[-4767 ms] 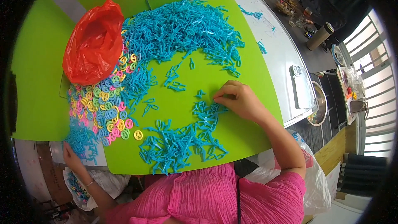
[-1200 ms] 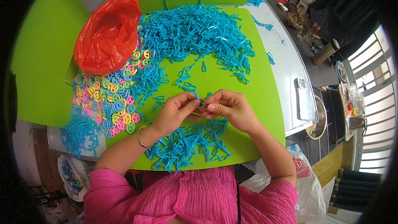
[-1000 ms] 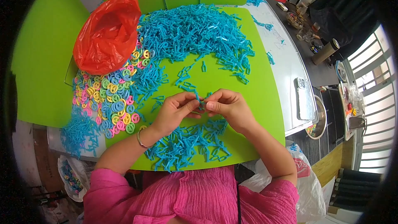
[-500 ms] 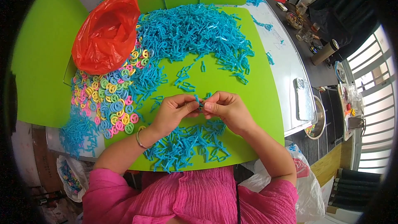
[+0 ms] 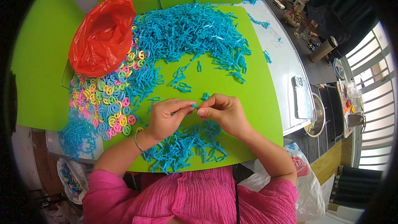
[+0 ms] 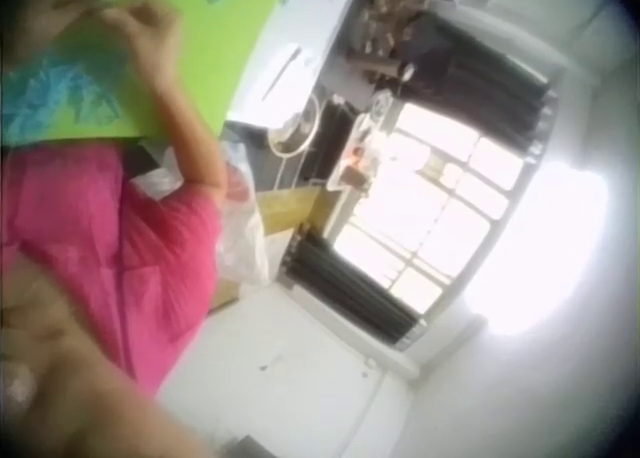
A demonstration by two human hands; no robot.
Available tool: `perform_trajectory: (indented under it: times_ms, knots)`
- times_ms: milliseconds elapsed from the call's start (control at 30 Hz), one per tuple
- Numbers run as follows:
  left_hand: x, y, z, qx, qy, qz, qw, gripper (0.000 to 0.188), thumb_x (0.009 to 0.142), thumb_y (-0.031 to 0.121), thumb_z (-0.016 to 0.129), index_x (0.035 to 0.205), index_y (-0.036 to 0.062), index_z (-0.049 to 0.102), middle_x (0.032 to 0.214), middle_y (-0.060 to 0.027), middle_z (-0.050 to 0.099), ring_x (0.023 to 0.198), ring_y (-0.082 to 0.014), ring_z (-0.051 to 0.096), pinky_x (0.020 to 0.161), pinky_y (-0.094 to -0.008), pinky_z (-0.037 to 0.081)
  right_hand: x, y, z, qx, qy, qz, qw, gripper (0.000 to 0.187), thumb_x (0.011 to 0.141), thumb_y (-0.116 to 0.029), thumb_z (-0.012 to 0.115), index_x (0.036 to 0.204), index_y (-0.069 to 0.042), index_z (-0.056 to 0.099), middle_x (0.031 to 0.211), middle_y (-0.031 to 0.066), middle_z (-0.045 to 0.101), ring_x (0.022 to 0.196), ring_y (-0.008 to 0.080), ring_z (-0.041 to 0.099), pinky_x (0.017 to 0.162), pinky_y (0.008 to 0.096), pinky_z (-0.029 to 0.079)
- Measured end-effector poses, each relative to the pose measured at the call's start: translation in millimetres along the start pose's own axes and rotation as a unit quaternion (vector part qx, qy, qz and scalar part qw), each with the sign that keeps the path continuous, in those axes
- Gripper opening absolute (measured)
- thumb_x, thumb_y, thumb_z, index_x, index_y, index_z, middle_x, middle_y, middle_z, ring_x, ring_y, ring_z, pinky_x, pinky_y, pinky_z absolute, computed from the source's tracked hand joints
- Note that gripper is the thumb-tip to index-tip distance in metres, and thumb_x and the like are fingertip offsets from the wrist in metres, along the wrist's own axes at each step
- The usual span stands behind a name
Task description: Connecting small blue plastic links together to form a toy chain.
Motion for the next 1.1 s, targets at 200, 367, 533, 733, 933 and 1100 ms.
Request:
perform_trajectory:
  times_ms: [200, 367, 533, 733, 933, 1100]
  knots:
    - [-6, -12, 6, -0.152, 0.030, -0.134, 0.979, 0.012, 0.078, -0.002, 0.067, 0.090, -0.0028, 0.068, 0.080, -0.0120, 0.069, 0.069, -0.0177, 0.068, 0.061, -0.0253, 0.053, 3, 12, 1, 0.137, -0.016, 0.056, 0.989, 0.007, 0.083, -0.005, 0.067, 0.084, 0.002, 0.064, 0.077, 0.0074, 0.066, 0.071, 0.0131, 0.063, 0.067, 0.0251, 0.052]
    - [-2, -4, 1, -0.048, 0.003, -0.048, 0.998, 0.012, 0.080, -0.001, 0.066, 0.091, -0.0016, 0.069, 0.082, -0.0109, 0.070, 0.071, -0.0152, 0.067, 0.061, -0.0260, 0.053, 0, 11, 2, 0.071, 0.002, 0.030, 0.997, 0.008, 0.083, -0.006, 0.067, 0.084, 0.001, 0.064, 0.078, 0.0075, 0.066, 0.071, 0.0126, 0.062, 0.067, 0.0255, 0.051]
    - [-24, 9, 34, -0.256, -0.117, -0.118, 0.952, 0.015, 0.078, -0.002, 0.067, 0.093, 0.0002, 0.068, 0.082, -0.0105, 0.069, 0.071, -0.0184, 0.068, 0.061, -0.0267, 0.053, 8, 16, 10, 0.000, -0.027, 0.002, 1.000, 0.007, 0.083, -0.005, 0.068, 0.083, 0.000, 0.063, 0.078, 0.0050, 0.066, 0.071, 0.0098, 0.061, 0.067, 0.0244, 0.051]
    - [0, 26, 21, -0.031, -0.008, 0.064, 0.997, 0.017, 0.078, 0.003, 0.069, 0.095, 0.0064, 0.069, 0.085, -0.0092, 0.069, 0.074, -0.0205, 0.068, 0.064, -0.0288, 0.053, 19, -5, -14, -0.011, 0.107, -0.055, 0.993, 0.008, 0.085, -0.006, 0.065, 0.089, -0.001, 0.060, 0.082, 0.0057, 0.065, 0.073, 0.0096, 0.060, 0.067, 0.0239, 0.049]
    - [16, 18, 4, 0.029, 0.054, 0.090, 0.994, 0.017, 0.079, 0.004, 0.069, 0.096, 0.0064, 0.069, 0.085, -0.0095, 0.068, 0.072, -0.0204, 0.065, 0.061, -0.0286, 0.051, 27, 1, -18, 0.146, 0.090, 0.013, 0.985, 0.014, 0.089, -0.011, 0.061, 0.099, -0.002, 0.060, 0.092, 0.0053, 0.064, 0.082, 0.0128, 0.060, 0.075, 0.0272, 0.048]
    - [30, 19, -17, 0.095, 0.053, 0.095, 0.990, 0.018, 0.080, 0.009, 0.069, 0.098, 0.0071, 0.068, 0.090, -0.0096, 0.067, 0.076, -0.0209, 0.062, 0.064, -0.0296, 0.050, 25, 8, -28, 0.193, 0.038, 0.023, 0.980, 0.015, 0.092, -0.013, 0.057, 0.102, -0.004, 0.060, 0.096, 0.0053, 0.063, 0.086, 0.0134, 0.059, 0.079, 0.0296, 0.048]
Point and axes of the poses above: each hand's wrist, its own x-axis towards the middle knuckle, its own z-axis out of the palm, y = z × x, the point moved 4 cm from there along x, towards the middle knuckle
